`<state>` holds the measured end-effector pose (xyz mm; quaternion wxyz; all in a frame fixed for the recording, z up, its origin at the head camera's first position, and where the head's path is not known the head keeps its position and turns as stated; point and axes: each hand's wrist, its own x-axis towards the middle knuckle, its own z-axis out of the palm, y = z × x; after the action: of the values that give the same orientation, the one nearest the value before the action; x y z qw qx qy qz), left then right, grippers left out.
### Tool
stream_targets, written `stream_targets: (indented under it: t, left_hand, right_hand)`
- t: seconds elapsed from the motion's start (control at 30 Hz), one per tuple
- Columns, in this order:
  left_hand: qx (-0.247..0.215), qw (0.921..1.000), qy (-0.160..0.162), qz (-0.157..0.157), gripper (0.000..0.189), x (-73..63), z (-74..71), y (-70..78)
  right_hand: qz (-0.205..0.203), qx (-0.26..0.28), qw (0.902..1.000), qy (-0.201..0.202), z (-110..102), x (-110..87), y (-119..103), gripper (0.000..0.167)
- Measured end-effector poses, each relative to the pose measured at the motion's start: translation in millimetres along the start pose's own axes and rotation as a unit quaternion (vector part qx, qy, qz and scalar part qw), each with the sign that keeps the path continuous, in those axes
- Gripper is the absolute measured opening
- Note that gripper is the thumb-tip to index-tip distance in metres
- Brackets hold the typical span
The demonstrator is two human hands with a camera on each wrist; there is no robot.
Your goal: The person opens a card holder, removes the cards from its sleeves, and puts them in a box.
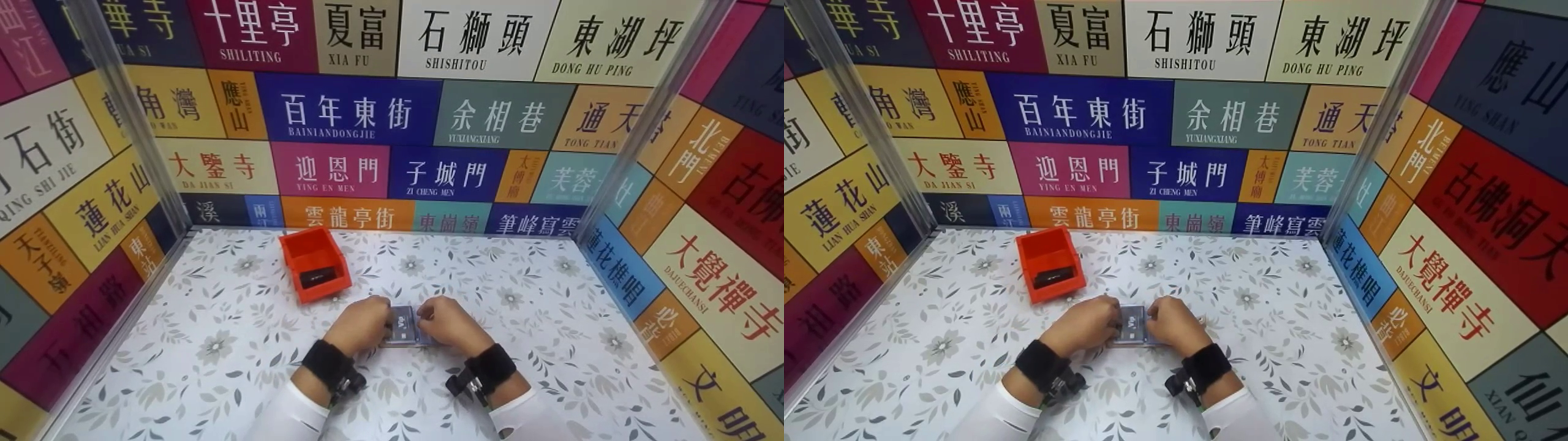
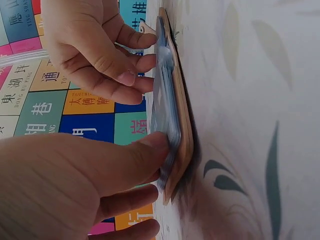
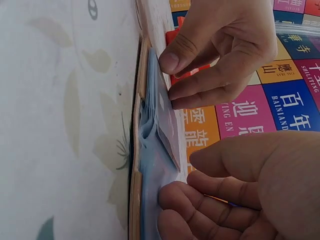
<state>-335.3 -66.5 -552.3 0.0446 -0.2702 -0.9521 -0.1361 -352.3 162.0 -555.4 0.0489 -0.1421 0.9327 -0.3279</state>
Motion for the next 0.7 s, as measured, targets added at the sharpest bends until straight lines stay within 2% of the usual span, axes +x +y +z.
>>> stream_targets:
  t: [0.23,0.47,0.7]
  left_hand:
    - [-0.007,1.0,-0.006,-0.003,0.024,1.3,1.8,2.6]
    - [0.001,0.9998,-0.002,0.02,0.018,1.8,3.8,3.8]
    - [0.0,0.9998,0.006,0.021,0.016,2.2,3.2,4.6]
  right_hand:
    - [0.008,0.03,0.9995,-0.006,3.1,1.7,2.4,0.029]
    - [0.05,0.118,0.9916,-0.019,1.6,3.0,3.7,0.045]
    - [0.056,0.157,0.986,0.008,5.6,6.6,5.2,0.046]
